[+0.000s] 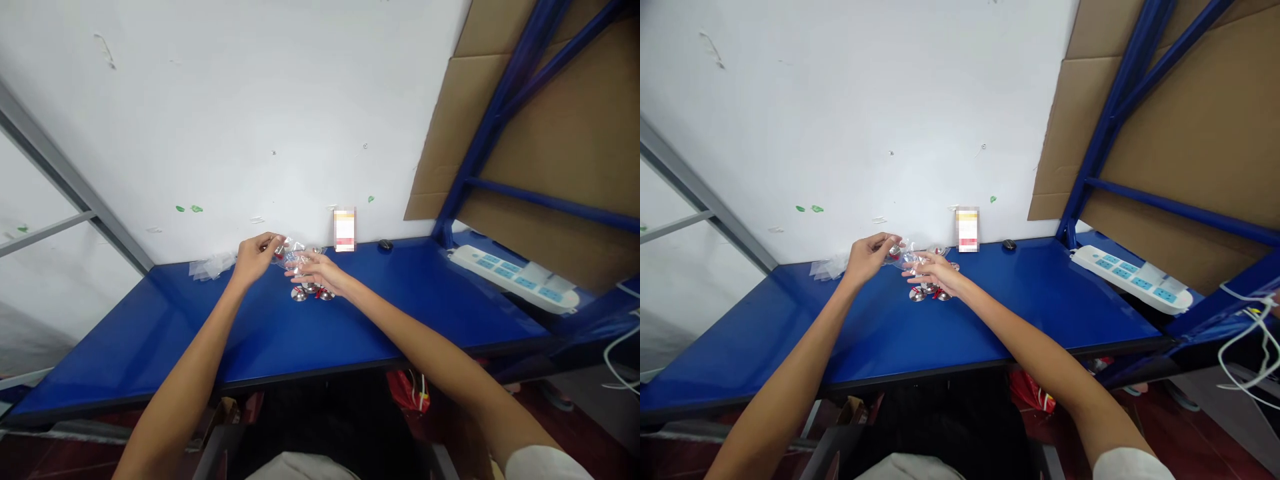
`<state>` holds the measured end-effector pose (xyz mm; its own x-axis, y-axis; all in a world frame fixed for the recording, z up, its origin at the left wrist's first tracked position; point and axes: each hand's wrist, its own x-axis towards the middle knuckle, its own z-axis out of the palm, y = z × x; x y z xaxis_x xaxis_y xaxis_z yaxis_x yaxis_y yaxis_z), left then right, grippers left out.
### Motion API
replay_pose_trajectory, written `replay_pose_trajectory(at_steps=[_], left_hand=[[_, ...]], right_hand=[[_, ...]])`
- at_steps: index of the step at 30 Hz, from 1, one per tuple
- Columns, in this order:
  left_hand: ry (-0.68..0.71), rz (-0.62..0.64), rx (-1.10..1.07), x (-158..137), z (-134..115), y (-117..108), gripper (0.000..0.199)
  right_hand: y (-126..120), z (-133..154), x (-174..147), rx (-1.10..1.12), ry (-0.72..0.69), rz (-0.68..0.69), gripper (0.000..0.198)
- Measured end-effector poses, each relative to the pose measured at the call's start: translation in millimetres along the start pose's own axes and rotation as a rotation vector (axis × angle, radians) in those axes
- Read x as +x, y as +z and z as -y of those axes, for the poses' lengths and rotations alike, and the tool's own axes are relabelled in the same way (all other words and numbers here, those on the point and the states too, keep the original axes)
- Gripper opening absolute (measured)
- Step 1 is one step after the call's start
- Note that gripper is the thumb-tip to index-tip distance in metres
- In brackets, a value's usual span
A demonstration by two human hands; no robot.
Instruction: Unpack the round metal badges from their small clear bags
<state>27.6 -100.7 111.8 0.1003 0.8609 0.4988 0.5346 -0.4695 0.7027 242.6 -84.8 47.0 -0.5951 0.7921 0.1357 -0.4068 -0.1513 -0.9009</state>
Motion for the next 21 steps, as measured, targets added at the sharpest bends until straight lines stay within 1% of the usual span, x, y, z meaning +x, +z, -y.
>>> replay_pose_trajectory(at_steps=[3,5,8,11,13,15,18,20,21], left_hand=[[0.057,0.130,0.093,0.9,-3.0,-5.7,0.045],[0.081,0.134,0.134,1.2,-4.0,-7.5,0.044],[0.079,0.118,0.116,0.7,-5.0,-8.0,0.045],[0.042,0.142,0.052,-0.2,-7.1,-10.1,0.048],[0.018,0.155,0.010,-0.7,-8.7,-13.0,0.050],[0.037,0.154,0.017,-0.9,-9.9,-16.0,0.050],[0.091,0.097,0.098,-0.8,-10.2,-18.7,0.048],[0.101,0.082,0.136,-0.6,-9.7,-18.5,0.048],[0.103,0.082,0.141,-0.5,-9.5,-17.9,0.048]], right_hand=[[2.9,0.3,-1.6,-0.013,0.025,0.018,0.055],[4.3,1.8,-3.2,-0.017,0.044,0.063,0.058],[4.6,2.5,-4.8,-0.024,0.050,0.136,0.061],[2.2,-0.1,-3.9,-0.055,0.058,0.112,0.062],[0.1,-1.4,-3.0,-0.081,0.056,0.102,0.059],[-1.1,-0.1,-3.4,-0.110,0.052,0.119,0.050],[0.4,6.0,-6.7,-0.102,0.061,0.199,0.040],[2.6,9.2,-8.8,-0.072,0.079,0.259,0.039],[3.4,9.7,-9.1,-0.065,0.082,0.264,0.039]])
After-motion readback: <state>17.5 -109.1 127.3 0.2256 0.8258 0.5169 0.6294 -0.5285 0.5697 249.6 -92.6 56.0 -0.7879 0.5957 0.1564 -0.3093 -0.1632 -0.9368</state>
